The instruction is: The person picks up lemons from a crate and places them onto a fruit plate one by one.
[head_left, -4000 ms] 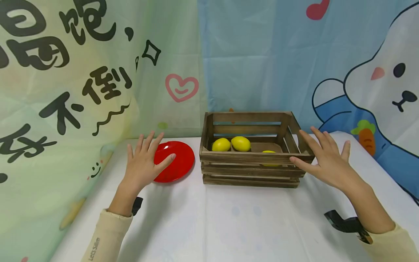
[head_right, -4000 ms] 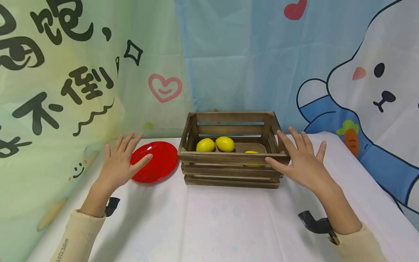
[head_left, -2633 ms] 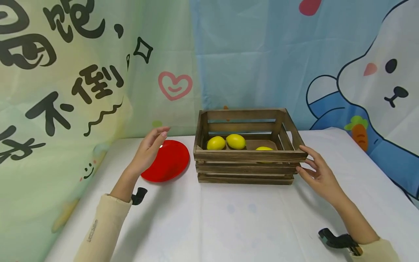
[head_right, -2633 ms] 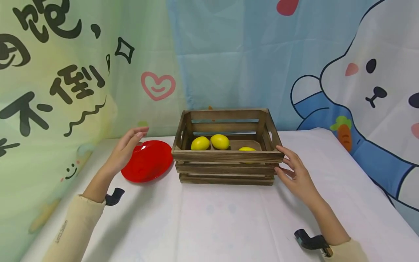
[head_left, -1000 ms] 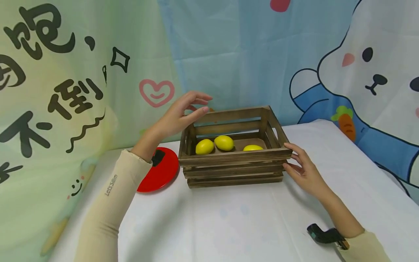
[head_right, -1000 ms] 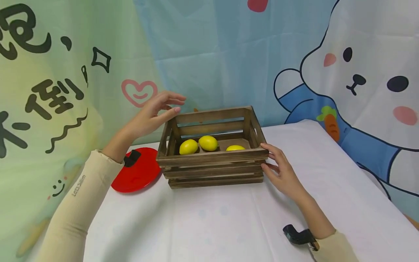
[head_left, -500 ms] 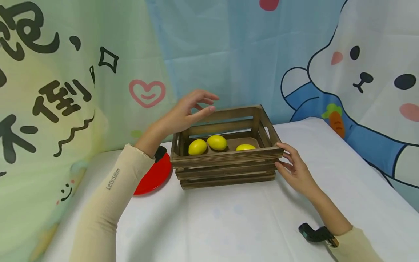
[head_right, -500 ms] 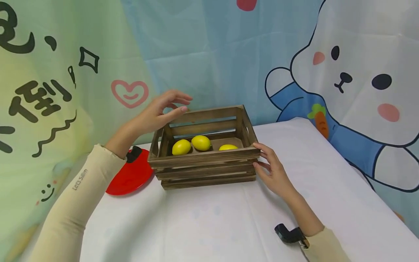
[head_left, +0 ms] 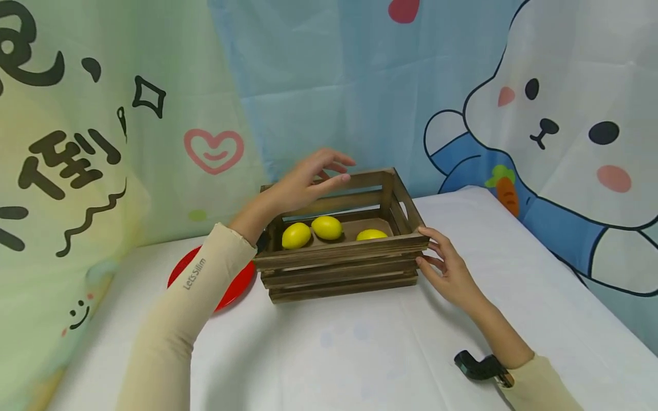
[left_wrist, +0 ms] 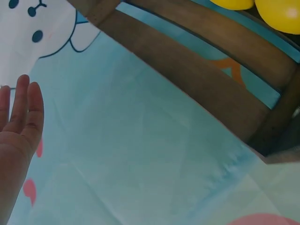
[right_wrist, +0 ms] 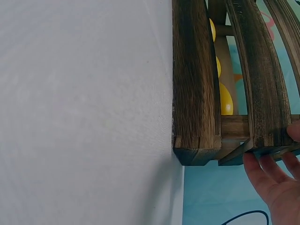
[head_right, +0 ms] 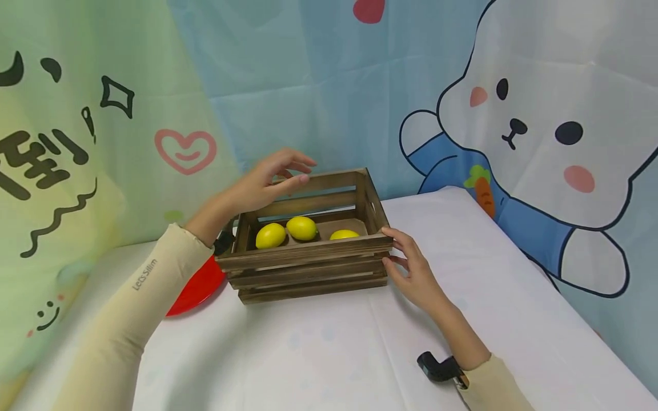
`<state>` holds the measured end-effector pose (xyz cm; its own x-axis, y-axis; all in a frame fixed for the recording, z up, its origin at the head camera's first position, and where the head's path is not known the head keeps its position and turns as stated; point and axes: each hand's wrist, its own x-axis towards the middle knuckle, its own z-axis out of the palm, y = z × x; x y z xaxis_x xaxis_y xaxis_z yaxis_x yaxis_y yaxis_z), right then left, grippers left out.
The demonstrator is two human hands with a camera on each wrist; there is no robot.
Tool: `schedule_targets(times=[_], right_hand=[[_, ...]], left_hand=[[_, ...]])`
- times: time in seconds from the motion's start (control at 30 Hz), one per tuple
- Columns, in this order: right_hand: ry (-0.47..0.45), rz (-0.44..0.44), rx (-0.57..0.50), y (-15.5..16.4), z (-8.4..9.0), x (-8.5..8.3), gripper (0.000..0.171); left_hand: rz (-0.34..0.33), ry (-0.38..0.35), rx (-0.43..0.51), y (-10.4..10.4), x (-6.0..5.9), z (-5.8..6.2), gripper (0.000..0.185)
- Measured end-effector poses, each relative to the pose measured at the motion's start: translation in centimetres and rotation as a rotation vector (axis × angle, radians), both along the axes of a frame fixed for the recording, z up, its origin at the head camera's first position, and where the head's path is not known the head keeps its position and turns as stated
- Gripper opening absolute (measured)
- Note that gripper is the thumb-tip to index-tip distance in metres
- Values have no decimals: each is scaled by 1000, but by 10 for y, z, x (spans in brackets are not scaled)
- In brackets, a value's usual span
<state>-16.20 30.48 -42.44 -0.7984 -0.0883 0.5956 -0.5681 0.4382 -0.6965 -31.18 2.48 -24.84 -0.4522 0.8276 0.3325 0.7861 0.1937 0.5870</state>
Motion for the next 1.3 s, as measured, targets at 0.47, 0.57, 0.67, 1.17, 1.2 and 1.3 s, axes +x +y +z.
schedule_targets(times=[0.47,0.57,0.67,1.17,1.2,1.3], right_hand=[[55,40,-34,-1,-1,-2,66],[72,48,-35,0,-3,-2,66],[82,64,-34,0,-3,-3,66],[71,78,-39,3,-6,-1,66],[73,77,-39,3,-5,-1,66],[79,81,-46,4,-5,-2,65]], left_hand=[[-13,-68,-20,33,-15,-10,33],[-5,-95,-38,38,-18,-16,36],[10,-124,-58,43,-20,-22,37],[-30,-187,-127,58,-31,-59,38],[-35,-190,-127,59,-30,-59,38],[-40,-197,-150,64,-30,-59,38]])
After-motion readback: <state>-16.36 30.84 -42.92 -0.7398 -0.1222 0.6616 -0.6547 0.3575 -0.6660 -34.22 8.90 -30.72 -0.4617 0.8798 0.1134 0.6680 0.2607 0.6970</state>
